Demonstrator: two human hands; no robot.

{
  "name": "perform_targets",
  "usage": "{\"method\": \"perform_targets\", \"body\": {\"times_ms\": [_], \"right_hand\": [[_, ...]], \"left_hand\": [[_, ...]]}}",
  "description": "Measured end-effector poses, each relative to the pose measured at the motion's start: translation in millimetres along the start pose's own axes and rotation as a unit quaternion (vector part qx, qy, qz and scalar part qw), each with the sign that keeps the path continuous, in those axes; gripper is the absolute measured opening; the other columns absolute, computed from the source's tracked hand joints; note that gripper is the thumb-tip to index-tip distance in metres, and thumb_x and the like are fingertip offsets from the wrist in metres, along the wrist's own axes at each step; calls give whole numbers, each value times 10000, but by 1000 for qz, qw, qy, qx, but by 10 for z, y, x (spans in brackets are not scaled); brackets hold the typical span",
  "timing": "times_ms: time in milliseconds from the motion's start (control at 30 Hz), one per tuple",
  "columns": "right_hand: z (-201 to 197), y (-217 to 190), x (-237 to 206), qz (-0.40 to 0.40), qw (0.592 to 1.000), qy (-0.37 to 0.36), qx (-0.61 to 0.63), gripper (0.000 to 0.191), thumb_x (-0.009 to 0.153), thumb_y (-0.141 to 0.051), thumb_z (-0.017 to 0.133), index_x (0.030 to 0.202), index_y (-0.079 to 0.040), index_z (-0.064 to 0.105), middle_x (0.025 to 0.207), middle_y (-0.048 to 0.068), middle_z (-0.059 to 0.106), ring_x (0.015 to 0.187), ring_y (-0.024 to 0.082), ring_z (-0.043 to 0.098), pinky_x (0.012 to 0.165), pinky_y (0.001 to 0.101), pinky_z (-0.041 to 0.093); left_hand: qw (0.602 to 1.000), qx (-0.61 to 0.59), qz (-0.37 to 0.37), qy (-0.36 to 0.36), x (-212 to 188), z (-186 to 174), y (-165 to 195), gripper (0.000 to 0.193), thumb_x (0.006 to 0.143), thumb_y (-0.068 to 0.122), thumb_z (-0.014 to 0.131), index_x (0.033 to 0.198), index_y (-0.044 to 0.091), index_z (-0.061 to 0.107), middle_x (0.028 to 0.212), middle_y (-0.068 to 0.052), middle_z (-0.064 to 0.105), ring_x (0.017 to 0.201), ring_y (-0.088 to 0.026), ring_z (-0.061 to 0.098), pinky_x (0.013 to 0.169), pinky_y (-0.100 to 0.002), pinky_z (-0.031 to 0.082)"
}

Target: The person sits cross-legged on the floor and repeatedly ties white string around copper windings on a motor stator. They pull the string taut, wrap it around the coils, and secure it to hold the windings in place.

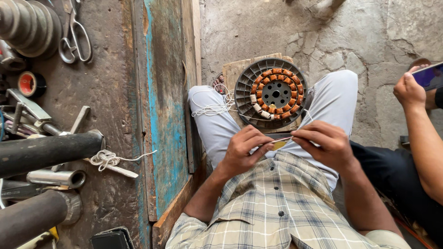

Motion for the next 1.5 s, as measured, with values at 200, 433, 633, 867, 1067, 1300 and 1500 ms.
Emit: {"method": "perform_targets", "body": {"times_ms": [200,433,633,867,1067,1300,1500], "right_hand": [[-217,52,-22,72,983,-40,-163,271,777,-198,831,1001,-59,768,915,89,711,791,266,677,711,401,531],[173,-199,97,33,994,-82,-61,355,794,-195,826,1100,-29,760,968,90,732,851,273,715,734,398,559],[135,-71,60,55,998,27,-17,260,884,-83,820,1131,-54,745,969,113,738,823,211,739,691,316,590],[113,-57,59,71,997,38,-14,203,891,-36,838,1075,-18,755,878,106,726,729,181,712,628,299,553],[125,15,24,109,993,43,24,174,866,-11,832,1014,2,741,720,59,627,558,103,547,503,270,406],[119,96,-12,120,978,120,120,185,886,41,825,1026,12,709,818,76,594,613,89,525,511,210,405],[143,141,-35,86,926,149,337,114,973,54,700,1066,35,637,1115,209,672,923,212,747,796,320,665]], "left_hand": [[997,75,12,7,-28,-43,-15,144,923,137,796,1050,77,761,905,-20,694,840,-193,637,718,-350,528],[989,142,44,16,18,70,49,176,896,155,815,1046,77,766,886,-13,669,812,-200,628,711,-361,508],[992,85,-25,93,38,-25,-88,188,912,91,817,1086,50,759,896,-51,673,771,-193,629,662,-341,503],[996,19,-32,85,74,34,-113,191,923,99,804,1101,55,751,926,-64,684,815,-189,652,701,-329,530],[982,-135,-117,60,8,66,-257,146,965,108,767,1099,54,747,954,-57,696,870,-160,667,758,-300,535],[841,-464,-263,85,-149,283,-551,219,952,41,737,1166,23,690,1058,-44,685,1000,-123,676,893,-286,578],[900,-392,-179,65,-139,227,-511,184,986,-31,722,1160,5,675,1114,-75,673,1057,-136,670,981,-281,569]]}}
Point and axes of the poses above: each hand's wrist, its own x-axis towards the middle knuckle, its own z-axis out of the palm, y = z × x, the point moved 5 cm from there along x, towards the middle knuckle
